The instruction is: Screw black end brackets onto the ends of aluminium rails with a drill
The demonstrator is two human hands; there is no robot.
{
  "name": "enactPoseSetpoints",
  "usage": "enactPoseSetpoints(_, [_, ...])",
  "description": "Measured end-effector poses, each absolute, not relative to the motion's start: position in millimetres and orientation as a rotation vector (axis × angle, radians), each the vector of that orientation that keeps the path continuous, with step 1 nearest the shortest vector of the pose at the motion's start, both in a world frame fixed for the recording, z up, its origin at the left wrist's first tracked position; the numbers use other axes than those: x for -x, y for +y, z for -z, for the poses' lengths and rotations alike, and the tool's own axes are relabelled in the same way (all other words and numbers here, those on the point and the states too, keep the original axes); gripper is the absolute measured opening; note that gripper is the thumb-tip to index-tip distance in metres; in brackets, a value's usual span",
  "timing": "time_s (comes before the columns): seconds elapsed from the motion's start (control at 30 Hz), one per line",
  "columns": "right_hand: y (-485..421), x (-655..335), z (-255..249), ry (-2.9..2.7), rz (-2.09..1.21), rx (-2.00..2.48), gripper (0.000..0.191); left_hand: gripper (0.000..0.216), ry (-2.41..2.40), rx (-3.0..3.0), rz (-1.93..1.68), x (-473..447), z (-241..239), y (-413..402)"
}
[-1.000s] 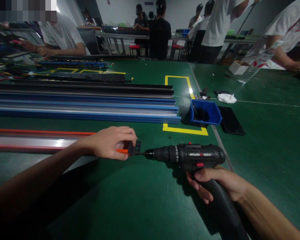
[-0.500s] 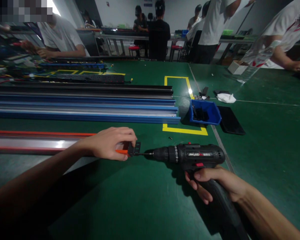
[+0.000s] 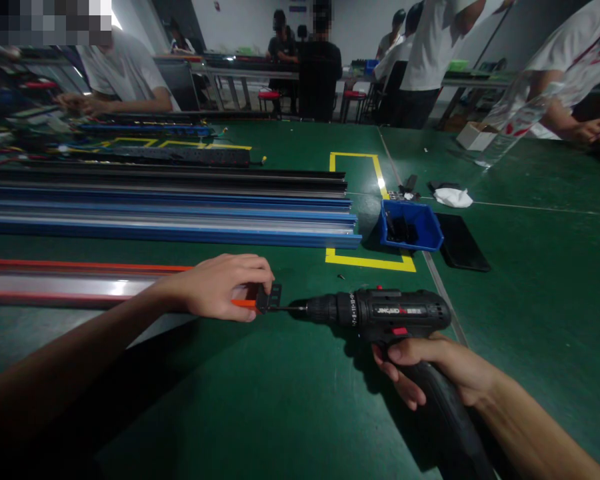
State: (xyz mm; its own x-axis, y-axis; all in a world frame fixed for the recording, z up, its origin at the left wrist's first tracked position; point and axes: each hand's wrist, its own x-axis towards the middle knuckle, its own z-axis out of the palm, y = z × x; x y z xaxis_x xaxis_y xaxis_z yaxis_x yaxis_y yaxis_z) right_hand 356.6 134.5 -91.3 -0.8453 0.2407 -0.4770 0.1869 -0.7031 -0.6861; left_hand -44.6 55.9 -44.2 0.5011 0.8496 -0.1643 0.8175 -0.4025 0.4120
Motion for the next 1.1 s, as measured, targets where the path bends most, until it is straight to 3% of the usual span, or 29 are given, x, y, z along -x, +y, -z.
enactPoseSetpoints(0.73, [135.8, -359.4, 94.3, -1.164, -2.791, 0.829, 0.026, 0.03, 1.387, -2.308, -0.106, 43.0, 43.6, 55.1])
enactPoseSetpoints(0.97, [135.8, -355.6, 89.7, -1.205, -2.799, 0.774, 0.035, 0.028, 1.386, -2.304, -0.1, 42.7, 43.0, 54.8])
enactPoseSetpoints(1.1, [134.8, -353.4, 89.2, -1.235, -2.783, 0.747, 0.03, 0.029, 1.384, -2.309, -0.104, 42.9, 43.9, 54.6])
